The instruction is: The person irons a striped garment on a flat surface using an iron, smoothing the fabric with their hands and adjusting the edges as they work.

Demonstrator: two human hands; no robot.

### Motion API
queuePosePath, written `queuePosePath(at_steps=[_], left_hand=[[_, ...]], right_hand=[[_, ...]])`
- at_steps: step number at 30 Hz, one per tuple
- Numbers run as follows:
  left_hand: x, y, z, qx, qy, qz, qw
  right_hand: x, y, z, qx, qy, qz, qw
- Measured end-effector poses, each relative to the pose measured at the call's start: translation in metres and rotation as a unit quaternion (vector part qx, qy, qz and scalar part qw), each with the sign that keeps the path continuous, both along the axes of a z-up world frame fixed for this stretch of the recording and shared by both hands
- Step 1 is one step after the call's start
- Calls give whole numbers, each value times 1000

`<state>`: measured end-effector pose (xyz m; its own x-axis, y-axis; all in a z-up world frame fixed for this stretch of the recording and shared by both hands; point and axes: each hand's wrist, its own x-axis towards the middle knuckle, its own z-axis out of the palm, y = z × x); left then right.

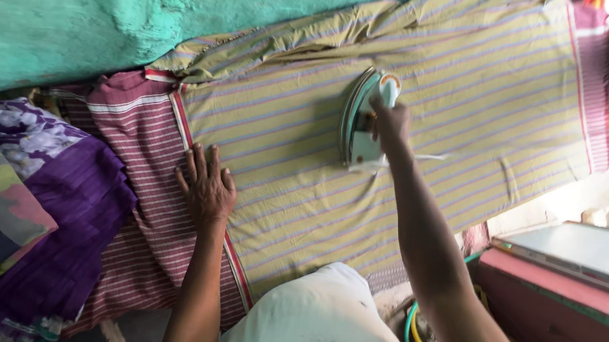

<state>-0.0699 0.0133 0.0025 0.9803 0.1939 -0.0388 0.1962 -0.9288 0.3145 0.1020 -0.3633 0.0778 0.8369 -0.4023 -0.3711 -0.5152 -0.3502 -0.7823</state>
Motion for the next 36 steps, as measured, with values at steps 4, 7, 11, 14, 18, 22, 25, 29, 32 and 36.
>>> queuePosePath(at_steps=[4,7,11,14,18,22,25,29,32,36], left_hand=[[-2,1,1,-8,-1,4,1000],[-1,1,3,-15,-2,11,1000],[-1,-2,1,-14,-5,12,1000],[1,0,-2,7,-9,10,1000],[-1,-2,-1,1,-3,7,1000],[1,-2,1,5,-1,10,1000],[-5,-3,1,-1,-6,13,1000],[-1,-2,3,-4,-19,20,1000],[-3,-3,1,-8,-8,22,1000],[-1,-3,0,-17,-1,23,1000]], right_hand=[[19,-10,-6,3,-9,28,1000],[-2,-8,-9,21,-7,44,999],[-69,13,6,-25,51,35,998],[-69,27,12,-18,49,-9,999],[-24,6,-4,-2,27,-15,1000],[38,-9,-14,48,-29,23,998],[41,-9,-14,4,15,-1,1000],[-3,4,-5,-53,83,40,994],[-41,7,9,-14,29,98,995],[-26,-13,4,-214,34,299,929]])
